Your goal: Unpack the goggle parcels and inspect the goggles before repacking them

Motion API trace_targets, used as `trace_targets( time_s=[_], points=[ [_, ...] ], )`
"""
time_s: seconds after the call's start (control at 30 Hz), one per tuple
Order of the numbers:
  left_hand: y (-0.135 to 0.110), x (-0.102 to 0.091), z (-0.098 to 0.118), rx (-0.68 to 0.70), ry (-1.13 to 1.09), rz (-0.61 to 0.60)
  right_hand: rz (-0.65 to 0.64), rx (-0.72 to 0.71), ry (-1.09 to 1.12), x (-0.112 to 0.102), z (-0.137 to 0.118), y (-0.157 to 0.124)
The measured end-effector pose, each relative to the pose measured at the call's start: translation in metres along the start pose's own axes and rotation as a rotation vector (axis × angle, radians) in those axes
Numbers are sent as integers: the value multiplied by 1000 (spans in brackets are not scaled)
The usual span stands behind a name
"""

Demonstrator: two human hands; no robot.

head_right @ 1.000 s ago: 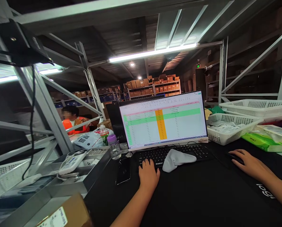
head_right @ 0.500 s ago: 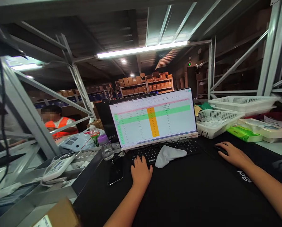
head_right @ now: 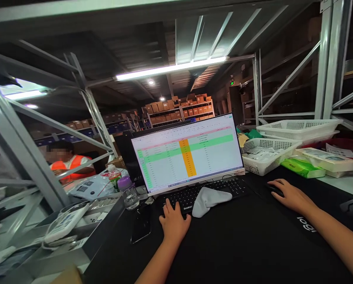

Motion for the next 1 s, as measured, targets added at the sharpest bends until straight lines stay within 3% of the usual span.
trace_targets(
  time_s=[0.17,0.33,0.63,1.0],
  points=[
    [0,2,0,20,11,-7,84,-47,114,19,11,8],
    [-3,1,4,53,20,-3,71,-40,111,28,15,11],
    [-5,0,5,85,24,8,102,70,83,22,23,10],
    [-4,1,6,100,22,2,97,35,94,5,10,6]
  ],
)
Point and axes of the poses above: each hand's wrist, its own y-axis towards the middle knuckle, its own x-axis out of the palm, z = x × y, the point moved 9 cm from there along y, towards the middle knuckle, and after that the axes turned 9 degrees about -y, right-handed, at the moved point
